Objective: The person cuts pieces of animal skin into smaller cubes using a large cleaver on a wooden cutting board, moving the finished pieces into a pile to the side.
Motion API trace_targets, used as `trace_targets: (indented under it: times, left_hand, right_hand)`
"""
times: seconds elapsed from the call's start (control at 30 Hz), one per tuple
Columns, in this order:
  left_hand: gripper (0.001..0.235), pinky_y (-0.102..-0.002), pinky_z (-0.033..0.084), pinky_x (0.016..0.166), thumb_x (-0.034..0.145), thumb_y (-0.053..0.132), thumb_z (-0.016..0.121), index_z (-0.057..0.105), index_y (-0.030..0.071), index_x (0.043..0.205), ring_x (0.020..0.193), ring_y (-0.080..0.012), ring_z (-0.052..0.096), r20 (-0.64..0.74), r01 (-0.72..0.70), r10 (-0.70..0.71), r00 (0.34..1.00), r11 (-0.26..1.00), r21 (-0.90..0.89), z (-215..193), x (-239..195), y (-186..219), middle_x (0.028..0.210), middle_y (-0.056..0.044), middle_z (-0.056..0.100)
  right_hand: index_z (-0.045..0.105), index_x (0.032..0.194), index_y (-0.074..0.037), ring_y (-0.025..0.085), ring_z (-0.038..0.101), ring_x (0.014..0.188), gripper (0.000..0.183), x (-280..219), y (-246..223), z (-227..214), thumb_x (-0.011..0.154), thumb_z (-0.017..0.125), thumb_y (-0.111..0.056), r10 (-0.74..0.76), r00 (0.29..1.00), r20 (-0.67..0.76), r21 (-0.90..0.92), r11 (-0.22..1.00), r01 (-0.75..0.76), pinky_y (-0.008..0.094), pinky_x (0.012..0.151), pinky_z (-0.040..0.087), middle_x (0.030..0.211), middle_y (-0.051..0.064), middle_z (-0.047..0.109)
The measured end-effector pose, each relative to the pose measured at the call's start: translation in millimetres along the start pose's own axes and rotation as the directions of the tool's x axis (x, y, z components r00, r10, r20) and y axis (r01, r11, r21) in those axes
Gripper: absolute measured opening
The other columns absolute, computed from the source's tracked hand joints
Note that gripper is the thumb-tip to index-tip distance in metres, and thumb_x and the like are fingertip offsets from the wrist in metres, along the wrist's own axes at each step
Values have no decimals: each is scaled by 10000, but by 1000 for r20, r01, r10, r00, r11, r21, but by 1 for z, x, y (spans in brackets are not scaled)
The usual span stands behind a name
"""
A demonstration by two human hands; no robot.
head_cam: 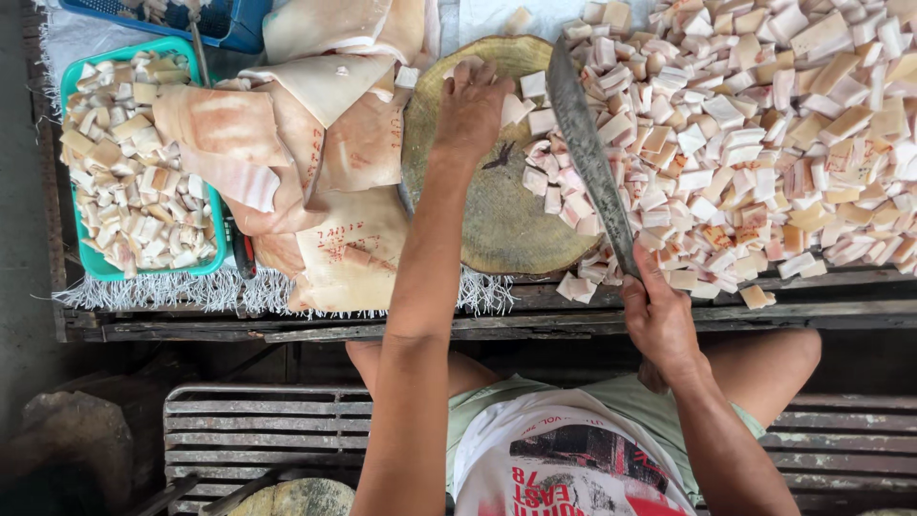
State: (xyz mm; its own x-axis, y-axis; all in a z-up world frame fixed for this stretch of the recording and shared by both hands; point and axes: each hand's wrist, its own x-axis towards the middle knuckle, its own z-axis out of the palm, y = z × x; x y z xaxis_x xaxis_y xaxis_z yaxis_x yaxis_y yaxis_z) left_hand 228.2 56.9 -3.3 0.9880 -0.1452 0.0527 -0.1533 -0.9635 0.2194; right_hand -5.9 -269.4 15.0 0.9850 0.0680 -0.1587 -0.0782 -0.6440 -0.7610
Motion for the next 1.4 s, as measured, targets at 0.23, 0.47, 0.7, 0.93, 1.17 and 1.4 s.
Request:
trace_targets:
  times: [0.23, 0.47, 0.7, 0.93, 1.17, 1.4]
  left_hand:
    - [276, -410, 590, 909, 979, 70, 703, 601, 137, 1226, 1076, -303, 724, -200, 53, -151, 968, 903, -426, -38, -41, 10, 1178, -71, 721]
    - [485, -274, 651, 761, 872, 24, 750, 499, 4, 1286, 935, -153, 705, 52, 90, -487, 872, 54, -995, -19, -151, 47, 1092, -102, 674]
    - [601, -354, 579, 804, 810, 129, 847, 518, -15, 1292, 939, -230, 698, 173, 331, -390, 905, 387, -860, 9, -234, 68, 1118, -158, 699]
    - [507, -473, 556, 888, 830, 98, 785, 579, 12, 1285, 1055, -444, 663, 4, 236, -277, 961, 809, -538, -20, -241, 70, 1222, -242, 638]
    - [487, -483, 550, 889, 802, 135, 797, 606, 20, 1235, 1070, -422, 663, -52, 209, -257, 965, 875, -437, -34, -244, 75, 1250, -204, 617]
    - [418, -496, 535, 900, 800, 128, 806, 658, 50, 1183, 1093, -433, 638, -81, 232, -304, 949, 851, -471, -36, -239, 76, 1199, -182, 652]
  right_hand:
    - [361, 1647, -148, 63, 546, 633, 619, -9, 1, -7, 1063, 513, -9, -64, 997, -48, 375, 924, 77, 234, 578, 501, 835, 25, 637]
    - [388, 1622, -121, 62, 553, 629, 608, -39, -16, -10, 1044, 535, 1, -144, 986, -82, 415, 894, 165, 232, 571, 509, 815, 17, 632]
    - [473, 1555, -113, 168, 684, 680, 606, -63, -16, 0, 966, 611, -66, -65, 997, 46, 80, 995, 61, 323, 645, 561, 883, 175, 737]
    - [444, 1592, -100, 211, 710, 718, 638, -69, -23, -9, 981, 587, 11, -347, 934, -88, -14, 938, 347, 340, 686, 580, 917, 169, 741]
    - [320, 1625, -95, 201, 670, 600, 734, -65, -15, -3, 980, 646, 28, -605, 721, -339, -73, 781, 621, 367, 577, 552, 760, 92, 678]
    - [385, 1602, -156, 395, 717, 733, 781, -67, -22, 2, 870, 623, -25, -355, 928, 117, -270, 887, 374, 482, 688, 600, 992, 226, 731]
